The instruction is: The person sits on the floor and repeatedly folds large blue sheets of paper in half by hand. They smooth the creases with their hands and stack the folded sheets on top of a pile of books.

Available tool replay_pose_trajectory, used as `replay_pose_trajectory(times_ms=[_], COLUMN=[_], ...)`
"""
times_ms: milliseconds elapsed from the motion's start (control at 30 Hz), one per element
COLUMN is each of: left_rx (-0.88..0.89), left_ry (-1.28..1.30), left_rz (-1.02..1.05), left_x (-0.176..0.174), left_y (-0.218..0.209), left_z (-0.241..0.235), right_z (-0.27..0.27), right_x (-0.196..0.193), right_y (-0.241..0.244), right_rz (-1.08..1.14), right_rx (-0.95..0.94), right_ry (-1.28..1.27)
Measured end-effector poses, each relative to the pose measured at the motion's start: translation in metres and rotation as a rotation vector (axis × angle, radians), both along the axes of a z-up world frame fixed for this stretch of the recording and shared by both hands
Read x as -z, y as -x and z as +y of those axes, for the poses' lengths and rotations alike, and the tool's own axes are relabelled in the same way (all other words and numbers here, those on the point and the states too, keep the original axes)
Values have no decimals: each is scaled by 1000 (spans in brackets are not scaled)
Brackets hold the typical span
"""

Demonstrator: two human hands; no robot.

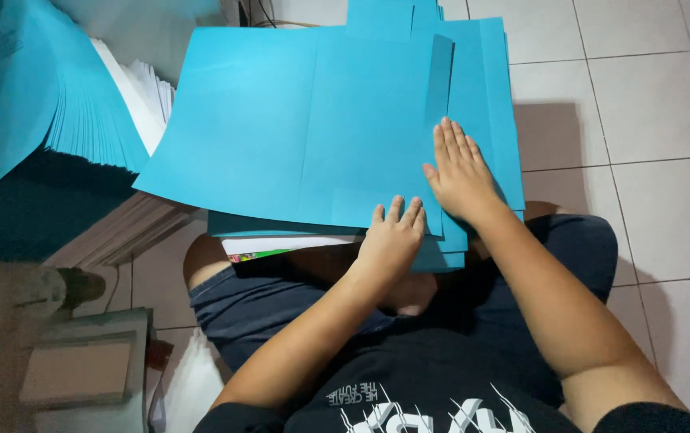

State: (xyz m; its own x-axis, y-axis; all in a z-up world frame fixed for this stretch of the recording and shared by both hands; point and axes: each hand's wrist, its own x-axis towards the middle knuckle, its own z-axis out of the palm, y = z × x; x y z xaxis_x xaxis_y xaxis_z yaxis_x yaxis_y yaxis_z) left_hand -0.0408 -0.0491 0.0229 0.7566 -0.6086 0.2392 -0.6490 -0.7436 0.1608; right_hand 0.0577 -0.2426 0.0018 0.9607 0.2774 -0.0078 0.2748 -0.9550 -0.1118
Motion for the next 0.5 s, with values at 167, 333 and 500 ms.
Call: replay_pose_trajectory(times_ms=[167, 333, 500], left_rx=[6, 41, -16], left_ry=[-1, -177, 44], left_rz=[11, 141, -56], left_x=[14, 25, -21], left_y=[-1, -8, -12], left_z=[-2, -6, -6], right_z=[-7, -2, -20], right_x=[-11, -39, -10], right_y=[-113, -161, -162], right_rz=[78, 245, 150], right_rx=[78, 160, 115], right_ry=[-5, -33, -80])
